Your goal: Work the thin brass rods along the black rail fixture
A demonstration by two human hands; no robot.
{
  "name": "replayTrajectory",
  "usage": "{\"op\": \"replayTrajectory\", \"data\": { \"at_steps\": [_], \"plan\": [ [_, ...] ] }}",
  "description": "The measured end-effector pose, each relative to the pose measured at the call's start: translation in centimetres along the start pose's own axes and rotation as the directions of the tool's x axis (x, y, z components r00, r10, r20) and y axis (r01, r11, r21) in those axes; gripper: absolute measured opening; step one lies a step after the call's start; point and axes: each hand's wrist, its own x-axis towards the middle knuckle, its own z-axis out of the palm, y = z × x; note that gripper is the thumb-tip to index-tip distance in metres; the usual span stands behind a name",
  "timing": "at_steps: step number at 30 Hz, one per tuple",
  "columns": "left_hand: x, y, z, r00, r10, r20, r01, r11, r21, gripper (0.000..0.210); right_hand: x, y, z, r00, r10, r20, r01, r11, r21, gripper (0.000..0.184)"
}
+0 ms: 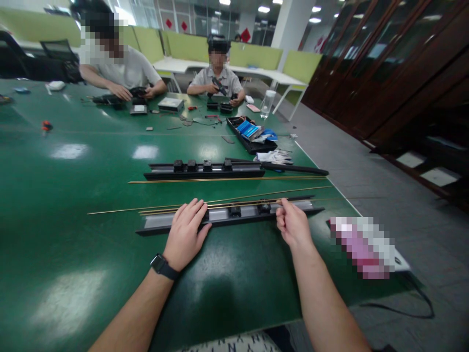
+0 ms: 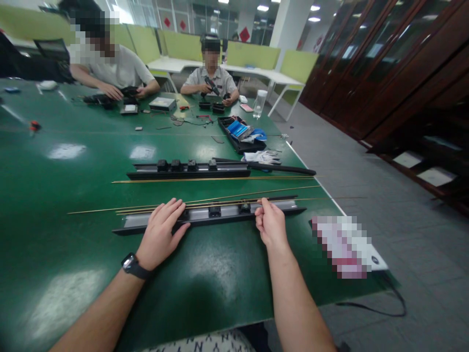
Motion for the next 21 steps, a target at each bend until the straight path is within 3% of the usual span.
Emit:
{"op": "replayTrajectory", "data": {
  "at_steps": [5, 11, 18, 21],
  "plan": [
    [0.00, -0.07, 0.06, 1.000, 0.010, 0.001, -0.010, 1.000, 0.007, 0.057, -0.22, 0.25, 0.21, 0.997, 0.030, 0.073, -0.029, 0.999, -0.023, 0.039],
    [-0.01, 0.00, -0.04, 1.000, 0.009, 0.008, -0.009, 1.000, 0.019, 0.054, 0.29, 0.09, -0.28, 0.999, -0.015, -0.029, 0.015, 1.000, 0.014, 0.037],
    [-0.03, 0.12, -0.06, 1.000, 0.004, 0.009, -0.004, 1.000, 0.017, 0.054, -0.14, 0.26, 0.04, 0.999, 0.006, 0.054, -0.004, 0.999, -0.034, 0.040],
    [-0.05, 0.14, -0.07, 1.000, -0.002, 0.012, 0.002, 1.000, 0.013, 0.054, 0.01, 0.13, -0.19, 1.000, -0.018, 0.005, 0.018, 1.000, -0.013, 0.039]
  ]
}}
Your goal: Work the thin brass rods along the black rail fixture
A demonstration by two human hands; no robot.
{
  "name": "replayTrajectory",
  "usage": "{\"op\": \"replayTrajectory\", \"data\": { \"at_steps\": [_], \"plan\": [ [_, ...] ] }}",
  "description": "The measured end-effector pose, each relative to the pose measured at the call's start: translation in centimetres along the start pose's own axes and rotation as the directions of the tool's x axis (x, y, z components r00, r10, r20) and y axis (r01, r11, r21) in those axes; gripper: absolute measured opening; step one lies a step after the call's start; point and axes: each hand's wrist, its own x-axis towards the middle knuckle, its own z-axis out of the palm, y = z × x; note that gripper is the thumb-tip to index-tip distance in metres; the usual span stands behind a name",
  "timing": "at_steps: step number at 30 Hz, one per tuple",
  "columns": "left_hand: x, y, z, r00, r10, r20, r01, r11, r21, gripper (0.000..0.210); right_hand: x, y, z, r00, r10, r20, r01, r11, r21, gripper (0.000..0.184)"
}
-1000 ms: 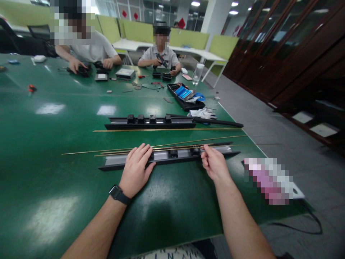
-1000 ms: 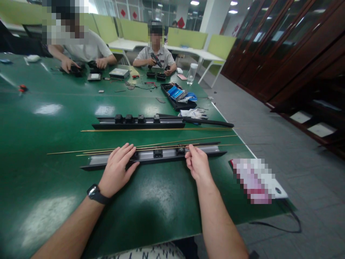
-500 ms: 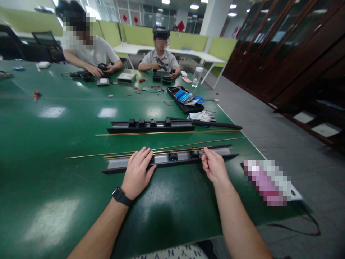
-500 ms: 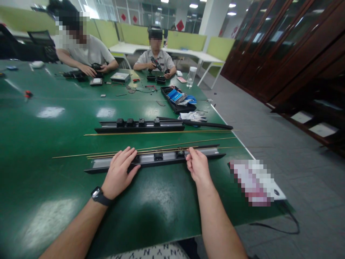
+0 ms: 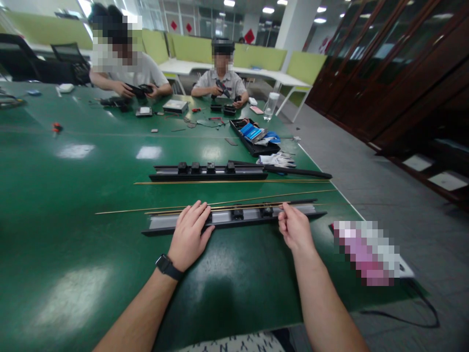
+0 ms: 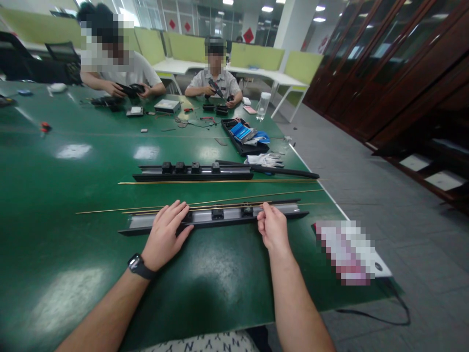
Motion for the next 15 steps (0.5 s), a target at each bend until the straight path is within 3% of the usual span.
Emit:
{"op": "replayTrajectory", "data": {
  "at_steps": [4, 11, 15],
  "plan": [
    [0.01, 0.03, 0.01, 1.000, 0.001, -0.005, -0.001, 1.000, -0.001, 0.055, 0.43, -0.13, -0.45, 0.997, -0.013, -0.071, 0.013, 1.000, 0.002, 0.038],
    [-0.06, -0.15, 0.29, 1.000, 0.005, -0.013, -0.005, 1.000, 0.012, 0.053, 0.15, 0.08, -0.03, 0.999, 0.022, 0.024, -0.021, 0.999, -0.036, 0.041],
    [-0.04, -0.10, 0.24, 1.000, 0.007, -0.019, -0.007, 1.000, 0.009, 0.056, 0.41, -0.04, -0.32, 0.999, -0.021, -0.045, 0.020, 1.000, -0.011, 0.039]
  ]
}}
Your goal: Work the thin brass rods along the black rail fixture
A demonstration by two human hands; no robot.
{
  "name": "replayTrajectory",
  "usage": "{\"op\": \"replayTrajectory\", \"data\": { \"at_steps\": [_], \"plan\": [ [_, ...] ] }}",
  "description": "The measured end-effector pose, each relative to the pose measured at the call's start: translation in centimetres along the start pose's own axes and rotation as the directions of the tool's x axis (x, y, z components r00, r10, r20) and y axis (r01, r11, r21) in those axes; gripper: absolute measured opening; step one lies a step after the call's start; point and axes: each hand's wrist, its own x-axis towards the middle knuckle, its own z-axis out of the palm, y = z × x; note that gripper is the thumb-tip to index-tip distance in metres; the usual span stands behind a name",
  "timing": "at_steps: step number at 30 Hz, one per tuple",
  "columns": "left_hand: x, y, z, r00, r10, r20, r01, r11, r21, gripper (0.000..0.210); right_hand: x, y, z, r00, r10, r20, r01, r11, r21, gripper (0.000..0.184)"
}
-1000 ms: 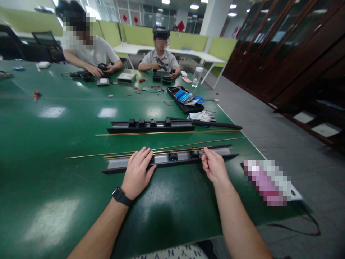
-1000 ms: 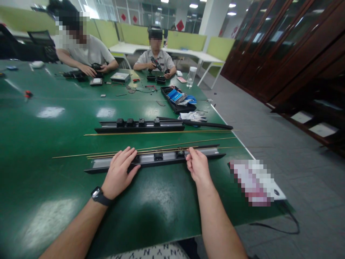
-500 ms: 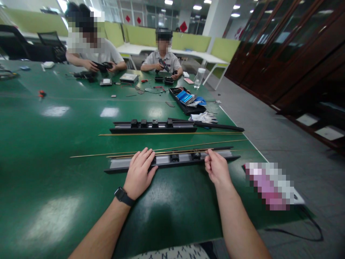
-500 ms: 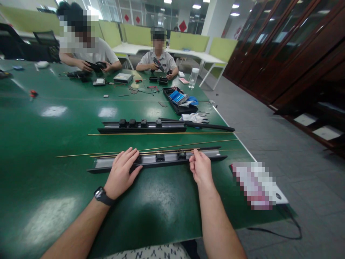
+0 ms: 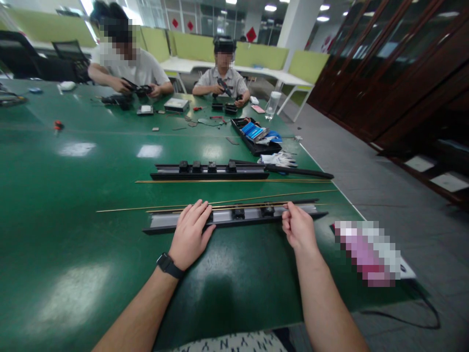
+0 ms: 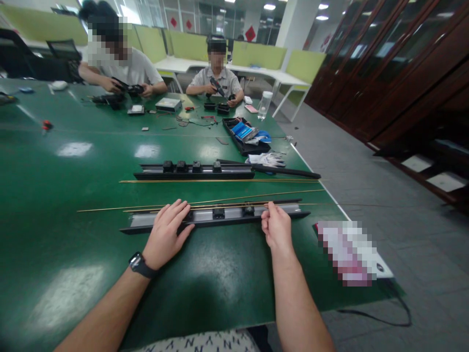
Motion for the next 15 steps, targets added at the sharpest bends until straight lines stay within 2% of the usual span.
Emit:
{"op": "replayTrajectory", "data": {
  "at_steps": [3, 9, 15],
  "plan": [
    [0.05, 0.11, -0.09, 1.000, -0.001, -0.002, 0.001, 1.000, 0.004, 0.055, 0.07, -0.04, -0.06, 1.000, 0.009, -0.017, -0.009, 1.000, -0.002, 0.038],
    [0.05, 0.13, -0.13, 1.000, 0.005, -0.003, -0.005, 1.000, 0.003, 0.053, -0.45, 0.06, 0.46, 0.997, 0.045, 0.068, -0.043, 0.998, -0.038, 0.041],
    [0.08, 0.09, -0.23, 1.000, 0.009, -0.003, -0.009, 1.000, 0.002, 0.054, 0.04, -0.17, -0.04, 0.999, 0.016, -0.029, -0.016, 1.000, -0.002, 0.035]
  ]
}}
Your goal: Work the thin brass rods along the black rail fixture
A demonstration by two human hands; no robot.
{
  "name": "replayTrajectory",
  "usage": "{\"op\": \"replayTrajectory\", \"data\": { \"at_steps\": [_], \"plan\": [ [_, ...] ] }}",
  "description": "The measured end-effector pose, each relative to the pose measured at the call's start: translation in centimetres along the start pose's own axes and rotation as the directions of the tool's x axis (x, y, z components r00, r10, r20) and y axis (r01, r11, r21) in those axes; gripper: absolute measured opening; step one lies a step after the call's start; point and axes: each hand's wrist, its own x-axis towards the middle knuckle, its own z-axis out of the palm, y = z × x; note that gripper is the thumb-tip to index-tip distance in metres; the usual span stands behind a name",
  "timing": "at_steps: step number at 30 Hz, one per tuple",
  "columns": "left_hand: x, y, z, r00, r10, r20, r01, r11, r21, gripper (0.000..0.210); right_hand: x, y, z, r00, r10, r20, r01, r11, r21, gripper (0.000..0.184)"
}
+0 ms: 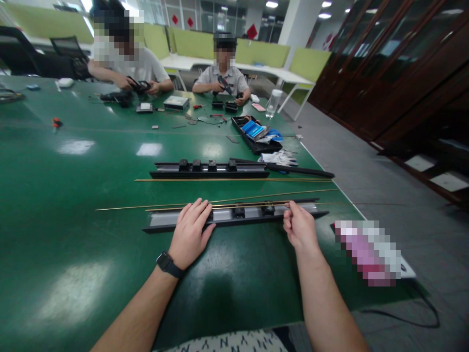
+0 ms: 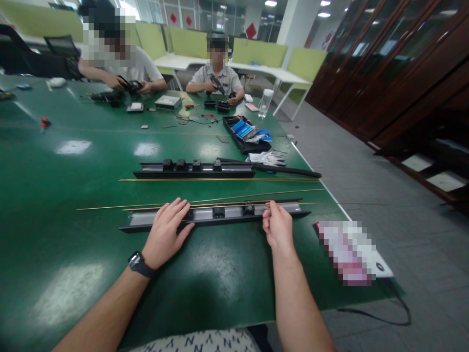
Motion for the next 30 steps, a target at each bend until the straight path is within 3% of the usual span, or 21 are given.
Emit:
{"op": "replayTrajectory", "data": {
  "at_steps": [10, 18, 30],
  "plan": [
    [-0.04, -0.01, 0.03, 1.000, -0.004, 0.013, 0.004, 1.000, 0.000, 0.052, -0.08, 0.22, 0.14, 0.996, 0.006, 0.085, -0.004, 1.000, -0.027, 0.038],
    [0.03, 0.02, -0.03, 1.000, -0.003, 0.014, 0.003, 1.000, -0.004, 0.053, 0.26, -0.16, -0.14, 1.000, 0.001, -0.004, -0.001, 1.000, -0.002, 0.031],
    [-0.01, 0.08, -0.02, 1.000, -0.008, 0.019, 0.008, 1.000, -0.014, 0.058, 0.43, -0.38, -0.39, 1.000, -0.006, -0.025, 0.006, 1.000, -0.021, 0.030]
  ]
}}
